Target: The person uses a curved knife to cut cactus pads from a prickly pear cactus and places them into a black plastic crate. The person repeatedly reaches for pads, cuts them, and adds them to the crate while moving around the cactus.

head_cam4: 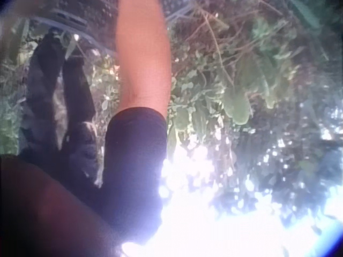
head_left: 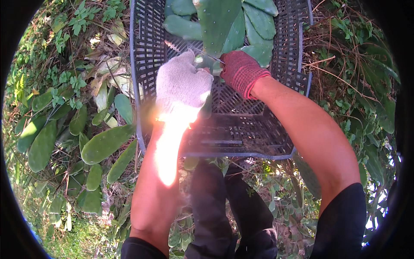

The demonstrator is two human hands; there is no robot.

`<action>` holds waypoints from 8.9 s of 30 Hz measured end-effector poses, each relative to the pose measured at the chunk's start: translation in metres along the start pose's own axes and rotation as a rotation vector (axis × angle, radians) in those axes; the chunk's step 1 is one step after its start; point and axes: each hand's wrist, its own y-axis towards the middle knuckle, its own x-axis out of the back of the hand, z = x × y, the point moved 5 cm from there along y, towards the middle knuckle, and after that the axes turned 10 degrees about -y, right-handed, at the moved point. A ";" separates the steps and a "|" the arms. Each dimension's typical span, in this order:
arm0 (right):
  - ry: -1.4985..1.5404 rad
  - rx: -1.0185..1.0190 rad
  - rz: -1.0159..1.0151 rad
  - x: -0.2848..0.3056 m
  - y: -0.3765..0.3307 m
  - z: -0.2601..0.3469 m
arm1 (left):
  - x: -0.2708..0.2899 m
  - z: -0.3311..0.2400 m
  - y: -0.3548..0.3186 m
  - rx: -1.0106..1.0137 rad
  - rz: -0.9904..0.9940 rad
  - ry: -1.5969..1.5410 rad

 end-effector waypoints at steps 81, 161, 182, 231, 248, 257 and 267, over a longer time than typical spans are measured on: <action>1.129 -0.609 -0.292 -0.032 -0.252 0.052 | 0.073 0.042 -0.039 -0.007 0.207 0.267; 1.056 -1.042 0.022 -0.165 -0.874 0.055 | 0.210 -0.066 -0.471 0.588 0.201 -0.187; 1.713 -1.452 -0.307 -0.188 -0.901 0.145 | 0.202 -0.150 -0.401 0.238 0.367 0.305; 1.809 -1.520 -0.303 -0.217 -0.892 0.207 | 0.125 -0.227 -0.405 0.217 0.512 0.407; 1.979 -1.623 -0.258 -0.270 -0.850 0.269 | 0.146 -0.258 -0.414 0.213 0.550 0.495; 2.008 -1.522 -0.510 -0.259 -0.763 0.353 | 0.112 -0.335 -0.370 0.117 0.649 0.589; 2.252 -1.875 -0.571 -0.176 -0.750 0.432 | 0.054 -0.430 -0.379 -0.022 0.748 0.698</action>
